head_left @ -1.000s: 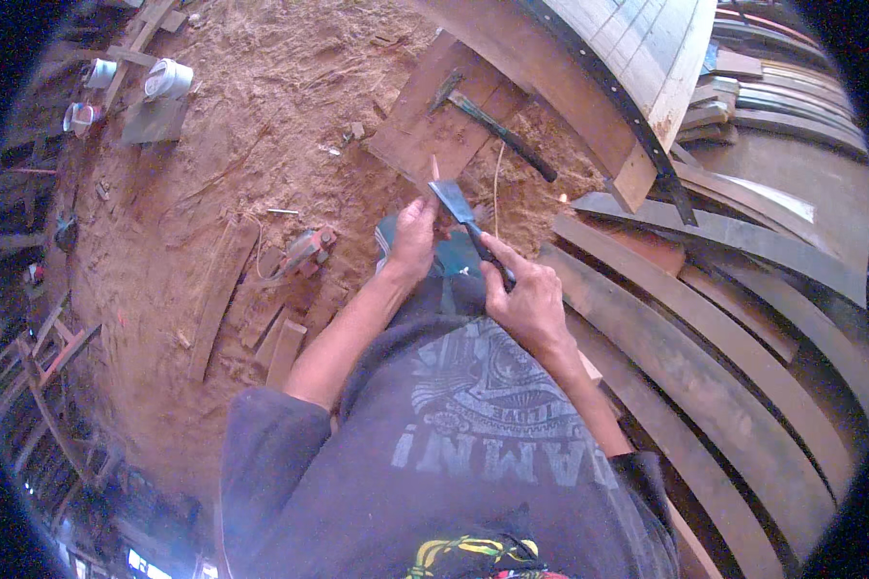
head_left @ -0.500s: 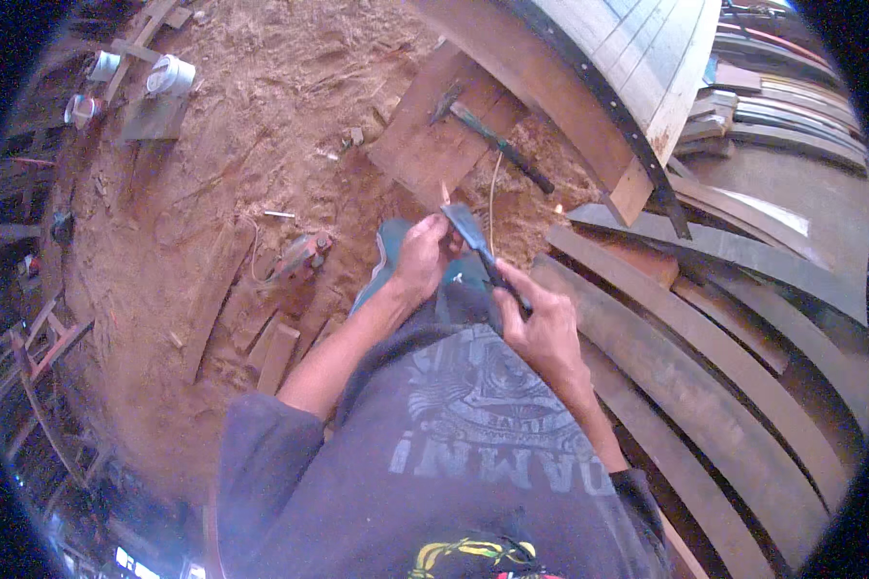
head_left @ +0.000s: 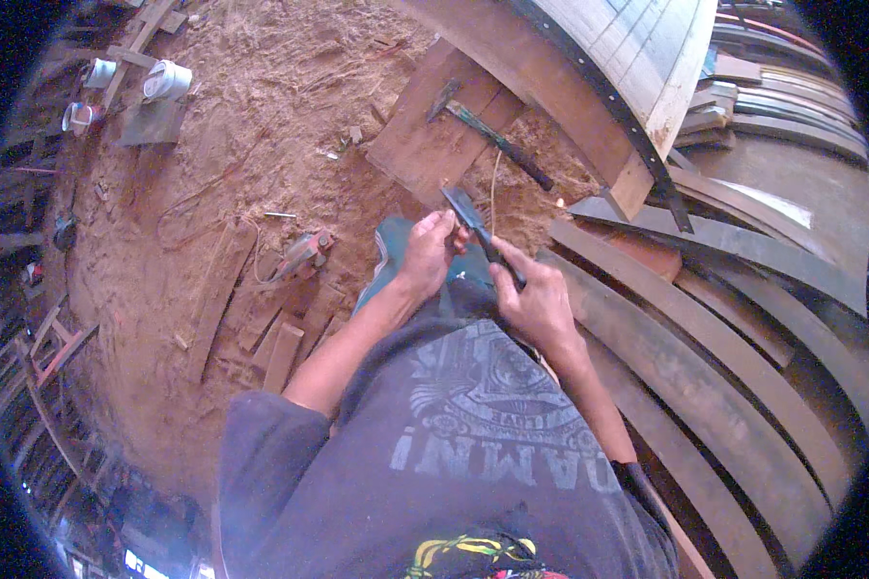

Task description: The person holds a thin wooden dowel and repeatedly draws a knife blade along its length to sharpen one end. They then use a hammer to tap the dowel into a pre-drilled hole in a wooden frame. The person repeats the sharpening process on the dowel.

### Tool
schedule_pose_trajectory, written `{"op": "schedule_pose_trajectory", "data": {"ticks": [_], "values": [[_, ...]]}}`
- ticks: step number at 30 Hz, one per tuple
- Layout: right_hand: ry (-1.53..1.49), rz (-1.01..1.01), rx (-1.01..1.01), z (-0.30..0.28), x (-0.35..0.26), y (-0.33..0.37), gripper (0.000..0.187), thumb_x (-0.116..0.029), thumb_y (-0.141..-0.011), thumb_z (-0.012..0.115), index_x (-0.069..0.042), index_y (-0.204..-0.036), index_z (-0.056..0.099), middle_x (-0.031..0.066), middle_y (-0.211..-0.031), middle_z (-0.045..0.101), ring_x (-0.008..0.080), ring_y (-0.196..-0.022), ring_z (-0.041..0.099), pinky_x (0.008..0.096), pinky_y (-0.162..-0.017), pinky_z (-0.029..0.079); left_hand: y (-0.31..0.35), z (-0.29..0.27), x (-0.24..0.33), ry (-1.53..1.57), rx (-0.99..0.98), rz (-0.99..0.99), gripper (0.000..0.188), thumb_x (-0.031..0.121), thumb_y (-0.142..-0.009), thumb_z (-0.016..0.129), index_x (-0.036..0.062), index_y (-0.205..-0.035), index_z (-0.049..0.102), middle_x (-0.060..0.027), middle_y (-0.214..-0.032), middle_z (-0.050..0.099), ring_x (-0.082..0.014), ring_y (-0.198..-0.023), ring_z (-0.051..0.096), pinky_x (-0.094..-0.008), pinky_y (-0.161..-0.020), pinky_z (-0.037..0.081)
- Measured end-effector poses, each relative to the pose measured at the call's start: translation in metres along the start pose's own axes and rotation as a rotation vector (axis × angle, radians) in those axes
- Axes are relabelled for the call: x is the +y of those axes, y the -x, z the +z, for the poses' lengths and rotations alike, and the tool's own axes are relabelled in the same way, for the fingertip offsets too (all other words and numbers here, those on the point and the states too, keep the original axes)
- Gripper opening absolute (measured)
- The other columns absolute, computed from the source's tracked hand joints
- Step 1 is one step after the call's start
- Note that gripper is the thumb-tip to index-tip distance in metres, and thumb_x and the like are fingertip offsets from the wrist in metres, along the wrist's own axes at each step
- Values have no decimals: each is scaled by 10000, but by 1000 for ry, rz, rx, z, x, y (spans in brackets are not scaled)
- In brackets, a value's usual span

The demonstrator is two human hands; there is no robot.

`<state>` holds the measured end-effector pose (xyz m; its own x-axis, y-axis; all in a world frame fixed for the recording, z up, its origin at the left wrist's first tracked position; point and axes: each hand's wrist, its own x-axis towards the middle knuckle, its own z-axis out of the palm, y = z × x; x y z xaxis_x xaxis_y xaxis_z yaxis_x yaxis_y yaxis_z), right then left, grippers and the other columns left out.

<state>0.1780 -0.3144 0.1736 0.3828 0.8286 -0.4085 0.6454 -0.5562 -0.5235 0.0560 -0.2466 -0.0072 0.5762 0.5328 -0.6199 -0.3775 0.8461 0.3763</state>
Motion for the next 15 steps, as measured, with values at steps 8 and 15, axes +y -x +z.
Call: {"op": "schedule_pose_trajectory", "data": {"ticks": [8, 15], "values": [[129, 82, -84, 11, -8, -26, 403, -227, -958, 668, -127, -1347, 697, 274, -1011, 736, 464, -942, 721, 518, -872, 567, 3, 1, 2, 21, -25, 2, 228, 253, -1116, 521, 86, -1004, 628, -28, -874, 654, -132, -769, 588, -291, -716, 480], [24, 89, -107, 1, 13, -15, 445, -245, -951, 711, -177, -1390, 683, 253, -954, 751, 402, -819, 746, 456, -773, 581, 13, -14, 11, 245, 31, -214, 178, 243, -1074, 620, 78, -1107, 674, -42, -951, 715, -143, -787, 659, -298, -770, 593]]}}
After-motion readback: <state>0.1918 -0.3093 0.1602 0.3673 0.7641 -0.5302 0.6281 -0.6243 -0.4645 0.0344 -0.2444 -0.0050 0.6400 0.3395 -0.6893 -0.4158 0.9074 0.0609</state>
